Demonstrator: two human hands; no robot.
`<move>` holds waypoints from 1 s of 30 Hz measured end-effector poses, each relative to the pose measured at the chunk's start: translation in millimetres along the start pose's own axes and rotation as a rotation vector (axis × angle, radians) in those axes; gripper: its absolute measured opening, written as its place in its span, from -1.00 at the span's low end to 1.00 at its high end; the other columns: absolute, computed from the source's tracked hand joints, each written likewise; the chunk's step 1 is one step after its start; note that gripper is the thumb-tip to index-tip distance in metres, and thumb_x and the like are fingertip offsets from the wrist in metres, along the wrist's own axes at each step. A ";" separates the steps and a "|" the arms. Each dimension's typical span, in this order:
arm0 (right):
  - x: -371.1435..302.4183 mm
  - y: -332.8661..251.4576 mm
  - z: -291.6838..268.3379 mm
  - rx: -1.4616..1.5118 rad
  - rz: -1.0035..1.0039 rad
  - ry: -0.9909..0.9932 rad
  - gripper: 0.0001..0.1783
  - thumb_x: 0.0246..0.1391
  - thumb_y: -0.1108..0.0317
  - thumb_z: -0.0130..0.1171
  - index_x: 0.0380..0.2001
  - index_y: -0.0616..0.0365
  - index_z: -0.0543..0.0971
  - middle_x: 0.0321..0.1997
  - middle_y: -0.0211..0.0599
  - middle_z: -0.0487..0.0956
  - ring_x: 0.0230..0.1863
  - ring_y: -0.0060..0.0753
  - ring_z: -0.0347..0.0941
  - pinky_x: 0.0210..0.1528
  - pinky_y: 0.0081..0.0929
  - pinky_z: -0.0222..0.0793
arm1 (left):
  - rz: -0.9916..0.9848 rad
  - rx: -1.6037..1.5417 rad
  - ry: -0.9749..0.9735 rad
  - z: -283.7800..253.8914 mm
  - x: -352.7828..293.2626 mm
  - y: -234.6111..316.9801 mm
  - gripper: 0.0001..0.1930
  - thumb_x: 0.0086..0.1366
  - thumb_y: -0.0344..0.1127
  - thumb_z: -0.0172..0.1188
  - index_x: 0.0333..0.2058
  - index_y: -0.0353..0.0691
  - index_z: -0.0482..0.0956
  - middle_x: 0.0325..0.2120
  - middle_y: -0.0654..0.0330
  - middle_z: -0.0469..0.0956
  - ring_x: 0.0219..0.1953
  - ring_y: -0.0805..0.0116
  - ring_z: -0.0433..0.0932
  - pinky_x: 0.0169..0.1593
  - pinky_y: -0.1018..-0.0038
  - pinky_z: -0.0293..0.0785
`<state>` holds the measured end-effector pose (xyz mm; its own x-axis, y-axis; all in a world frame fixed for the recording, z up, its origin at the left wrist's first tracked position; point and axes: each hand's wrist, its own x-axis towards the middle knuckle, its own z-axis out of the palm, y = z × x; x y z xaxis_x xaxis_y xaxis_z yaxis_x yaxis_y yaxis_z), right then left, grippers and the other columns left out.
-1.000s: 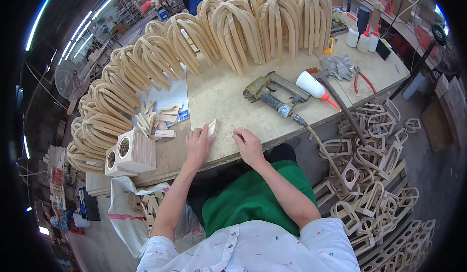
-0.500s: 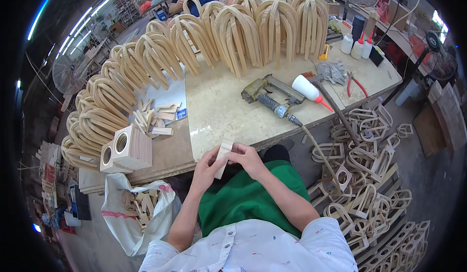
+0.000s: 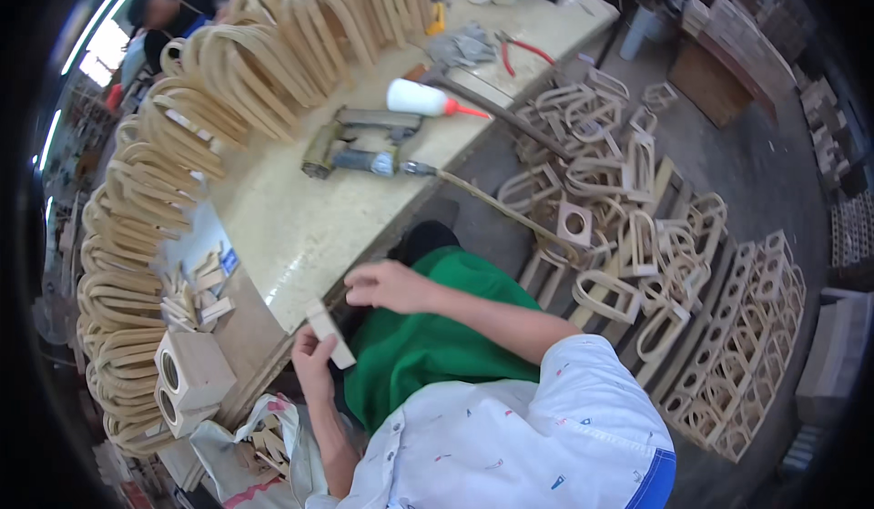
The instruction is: The person repeatedly picks up bundles of curved wooden pieces from a floor pile and places them onto a workbench. They then handle small rectangular wooden blocks, applying glue to them and joining them together by hand.
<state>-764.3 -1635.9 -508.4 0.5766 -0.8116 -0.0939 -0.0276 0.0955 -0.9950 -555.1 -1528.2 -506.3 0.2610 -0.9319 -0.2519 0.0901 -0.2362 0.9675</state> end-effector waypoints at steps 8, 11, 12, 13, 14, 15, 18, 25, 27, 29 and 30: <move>4.1 -59.5 -143.5 -0.343 -0.171 0.542 -0.62 -0.01 0.22 0.17 -0.18 0.28 0.53 -0.30 -0.16 0.59 -0.25 -0.42 0.51 -0.16 -0.46 0.39 | 0.049 -0.024 0.134 -13.6 -19.9 3.8 -0.72 0.02 -0.46 0.26 -0.26 -0.30 0.47 -0.38 0.25 0.51 -0.35 0.52 0.44 -0.16 0.57 0.35; 59.0 -76.8 -227.4 -0.619 -0.189 0.680 -0.56 -0.10 0.20 0.22 -0.17 0.26 0.54 -0.27 -0.02 0.57 -0.22 -0.16 0.52 -0.13 -0.36 0.38 | 0.001 -0.063 0.129 -8.7 -18.4 -6.3 -0.73 0.02 -0.47 0.25 -0.25 -0.31 0.47 -0.38 0.24 0.50 -0.35 0.52 0.44 -0.17 0.57 0.36; 77.3 -86.6 -245.1 -0.827 -0.153 0.624 -0.56 -0.13 0.21 0.23 -0.16 0.24 0.54 -0.24 0.02 0.56 -0.20 -0.10 0.51 -0.12 -0.32 0.38 | 0.008 -0.053 0.104 -11.5 -16.2 -12.6 -0.71 0.07 -0.47 0.21 -0.20 -0.36 0.45 -0.34 0.19 0.52 -0.30 0.49 0.47 -0.13 0.56 0.39; 91.6 -94.2 -258.9 -1.034 -0.114 0.555 -0.54 -0.15 0.23 0.24 -0.15 0.22 0.54 -0.21 0.06 0.56 -0.18 -0.03 0.50 -0.11 -0.28 0.37 | -0.004 -0.046 0.097 -8.8 -13.7 -13.6 -0.71 0.07 -0.46 0.21 -0.20 -0.35 0.45 -0.34 0.20 0.52 -0.30 0.49 0.47 -0.13 0.56 0.38; 106.4 -90.4 -270.1 -1.073 -0.081 0.487 -0.57 -0.15 0.25 0.23 -0.16 0.23 0.54 -0.21 0.01 0.56 -0.18 -0.02 0.48 -0.09 -0.28 0.36 | -0.010 -0.039 0.105 -8.2 -13.4 -13.9 -0.71 0.07 -0.46 0.21 -0.20 -0.35 0.45 -0.35 0.21 0.51 -0.30 0.49 0.47 -0.13 0.55 0.38; 121.3 -86.7 -277.9 -1.117 -0.053 0.413 -0.59 -0.14 0.27 0.22 -0.18 0.23 0.53 -0.22 -0.04 0.57 -0.17 -0.02 0.47 -0.08 -0.28 0.35 | -0.014 -0.039 0.118 -7.2 -12.8 -14.2 -0.72 0.07 -0.46 0.21 -0.20 -0.35 0.45 -0.35 0.21 0.51 -0.30 0.49 0.47 -0.13 0.55 0.38; 161.8 -69.2 -278.4 -1.091 -0.283 0.208 -0.51 -0.18 0.34 0.23 -0.07 0.16 0.51 -0.12 0.01 0.54 -0.07 -0.02 0.46 -0.03 -0.21 0.34 | -0.064 -0.010 0.210 -6.5 -16.5 0.7 -0.70 0.01 -0.50 0.24 -0.22 -0.32 0.46 -0.37 0.25 0.50 -0.33 0.52 0.45 -0.17 0.58 0.36; 125.3 -44.6 -248.5 -0.849 -0.161 0.157 -0.36 -0.04 0.39 0.06 0.17 0.27 0.26 0.12 -0.10 0.40 0.14 -0.24 0.31 0.19 -0.37 0.16 | -0.067 0.123 0.197 -33.0 -46.2 -0.9 -0.61 0.03 -0.31 0.32 -0.16 -0.32 0.47 -0.36 0.24 0.51 -0.30 0.51 0.47 -0.19 0.52 0.42; 143.5 -23.1 -325.1 -0.833 -0.045 0.099 -0.28 -0.10 0.38 0.08 0.20 0.31 0.20 0.17 -0.04 0.33 0.20 -0.17 0.23 0.23 -0.35 0.09 | -0.014 0.083 0.150 -32.6 -33.0 -9.0 -0.57 0.01 -0.25 0.34 -0.15 -0.30 0.48 -0.37 0.23 0.50 -0.30 0.51 0.45 -0.19 0.53 0.40; 162.2 -25.6 -311.3 -0.936 -0.056 0.097 -0.28 -0.11 0.36 0.10 0.18 0.33 0.21 0.16 -0.04 0.34 0.20 -0.17 0.23 0.24 -0.35 0.09 | -0.002 0.097 0.240 -32.6 -46.3 -15.1 -0.57 0.01 -0.25 0.34 -0.15 -0.29 0.48 -0.37 0.24 0.50 -0.31 0.51 0.45 -0.19 0.53 0.40; 157.6 -17.5 -312.5 -0.979 -0.038 0.136 -0.28 -0.12 0.35 0.12 0.17 0.34 0.22 0.15 -0.03 0.35 0.20 -0.16 0.23 0.24 -0.34 0.08 | 0.000 0.120 0.240 -31.0 -48.5 -17.1 -0.57 0.02 -0.25 0.34 -0.14 -0.29 0.48 -0.37 0.24 0.50 -0.32 0.50 0.45 -0.19 0.53 0.40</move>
<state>-928.1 -1945.6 -516.0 0.4938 -0.8696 -0.0031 -0.7098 -0.4010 -0.5792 -539.5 -1470.5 -511.3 0.4825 -0.8435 -0.2358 -0.0207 -0.2801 0.9597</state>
